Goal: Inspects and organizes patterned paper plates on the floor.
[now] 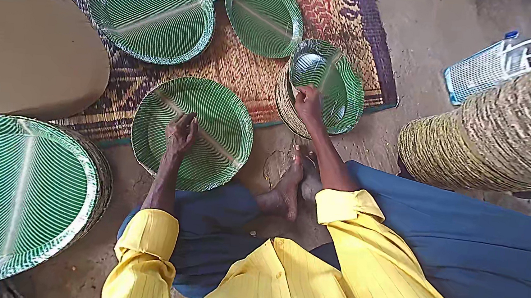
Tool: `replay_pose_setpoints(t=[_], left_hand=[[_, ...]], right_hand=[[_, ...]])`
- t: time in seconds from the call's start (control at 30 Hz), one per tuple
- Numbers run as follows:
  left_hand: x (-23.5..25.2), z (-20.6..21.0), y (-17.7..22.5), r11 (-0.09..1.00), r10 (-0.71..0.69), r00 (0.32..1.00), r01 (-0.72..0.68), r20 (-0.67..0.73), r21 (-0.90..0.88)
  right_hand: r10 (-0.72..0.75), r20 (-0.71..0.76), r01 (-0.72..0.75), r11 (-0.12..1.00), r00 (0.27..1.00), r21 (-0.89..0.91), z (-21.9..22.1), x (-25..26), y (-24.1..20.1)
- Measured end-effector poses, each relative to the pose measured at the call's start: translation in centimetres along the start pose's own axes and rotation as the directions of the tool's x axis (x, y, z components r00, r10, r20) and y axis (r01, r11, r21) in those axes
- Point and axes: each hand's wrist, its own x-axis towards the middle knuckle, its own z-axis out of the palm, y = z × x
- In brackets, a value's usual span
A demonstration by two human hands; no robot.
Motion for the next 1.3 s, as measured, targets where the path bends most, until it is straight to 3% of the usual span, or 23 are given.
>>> replay_pose_setpoints(t=[0.07, 0.13, 0.2, 0.27, 0.33, 0.4, 0.43, 0.5, 0.57, 0.6, 0.63, 0.7, 0.77, 0.83, 0.9, 0.97, 1.03, 1.13, 1.3], left_hand=[[0.2, -1.1, -0.2, 1.000, 0.009, 0.988, -0.009, -0.157, 0.002], [0.4, -2.2, -1.1, 0.998, 0.065, 0.928, -0.070, -0.366, -0.001], [0.6, -3.5, -2.0, 0.997, 0.068, 0.861, -0.074, -0.505, 0.008], [0.6, -4.8, -2.4, 0.999, 0.034, 0.799, -0.034, -0.600, 0.012], [0.3, -5.8, -3.1, 0.999, -0.005, 0.761, 0.028, -0.648, 0.025], [0.1, -6.7, -2.8, 0.988, -0.048, 0.782, 0.128, -0.621, 0.085], [-0.1, -7.0, -2.4, 0.974, -0.090, 0.827, 0.191, -0.554, 0.126], [-0.2, -7.0, -1.4, 0.922, -0.230, 0.916, 0.313, -0.328, 0.228], [0.3, -6.3, -0.6, 0.852, -0.366, 0.922, 0.386, -0.126, 0.352], [0.5, -5.9, -0.5, 0.834, -0.392, 0.915, 0.398, -0.098, 0.383], [0.6, -5.7, -0.5, 0.834, -0.388, 0.914, 0.402, -0.117, 0.378], [0.5, -6.3, -0.8, 0.868, -0.357, 0.905, 0.413, -0.233, 0.276], [0.4, -7.0, -1.2, 0.893, -0.346, 0.855, 0.426, -0.385, 0.143], [0.3, -6.9, -1.7, 0.916, -0.303, 0.801, 0.394, -0.517, 0.074], [0.4, -6.3, -1.4, 0.955, -0.190, 0.808, 0.284, -0.558, 0.085], [0.4, -5.1, -0.2, 0.976, -0.130, 0.886, 0.194, -0.445, 0.102], [0.4, -3.6, 0.5, 0.988, -0.064, 0.957, 0.101, -0.284, 0.120], [0.2, -1.8, 0.8, 0.993, -0.009, 0.992, 0.023, -0.128, 0.113], [0.5, -1.5, 0.4, 0.997, -0.033, 0.990, 0.043, -0.137, 0.067]], right_hand=[[-0.185, -0.093, 0.187, 0.982, 0.978, 0.010, 0.0, -1.2, -2.7], [-0.357, -0.085, 0.362, 0.931, 0.930, 0.053, 1.3, -3.4, -5.8], [-0.549, -0.026, 0.549, 0.832, 0.836, 0.078, 4.4, -6.6, -8.4], [-0.704, 0.169, 0.692, 0.710, 0.690, 0.131, 8.0, -10.7, -9.6], [-0.768, 0.429, 0.753, 0.608, 0.476, 0.253, 10.4, -14.2, -10.1], [-0.779, 0.555, 0.750, 0.546, 0.292, 0.373, 11.3, -16.4, -10.1], [-0.785, 0.560, 0.733, 0.542, 0.267, 0.411, 11.6, -17.0, -9.9], [-0.747, 0.595, 0.700, 0.594, 0.297, 0.397, 11.3, -16.4, -9.7], [-0.694, 0.628, 0.670, 0.656, 0.352, 0.348, 9.9, -14.2, -9.3], [-0.682, 0.616, 0.662, 0.676, 0.394, 0.325, 9.0, -12.6, -8.8], [-0.663, 0.584, 0.630, 0.714, 0.469, 0.305, 7.9, -10.8, -8.0], [-0.603, 0.395, 0.541, 0.797, 0.693, 0.268, 5.6, -7.4, -5.6], [-0.414, 0.153, 0.379, 0.900, 0.897, 0.216, 3.2, -4.6, -3.0], [-0.196, 0.076, 0.191, 0.979, 0.978, 0.067, 1.4, -2.6, -0.2], [-0.020, 0.120, 0.025, 0.999, 0.993, -0.040, 0.7, -1.5, 2.0], [0.081, 0.170, -0.074, 0.996, 0.982, -0.050, 0.8, -1.1, 3.3], [0.102, 0.217, -0.101, 0.995, 0.971, -0.017, 1.1, -0.8, 3.8], [0.080, 0.251, -0.083, 0.997, 0.965, 0.001, 1.3, -0.5, 4.1], [0.088, 0.272, -0.116, 0.990, 0.958, 0.087, 1.0, -0.2, 4.6]])
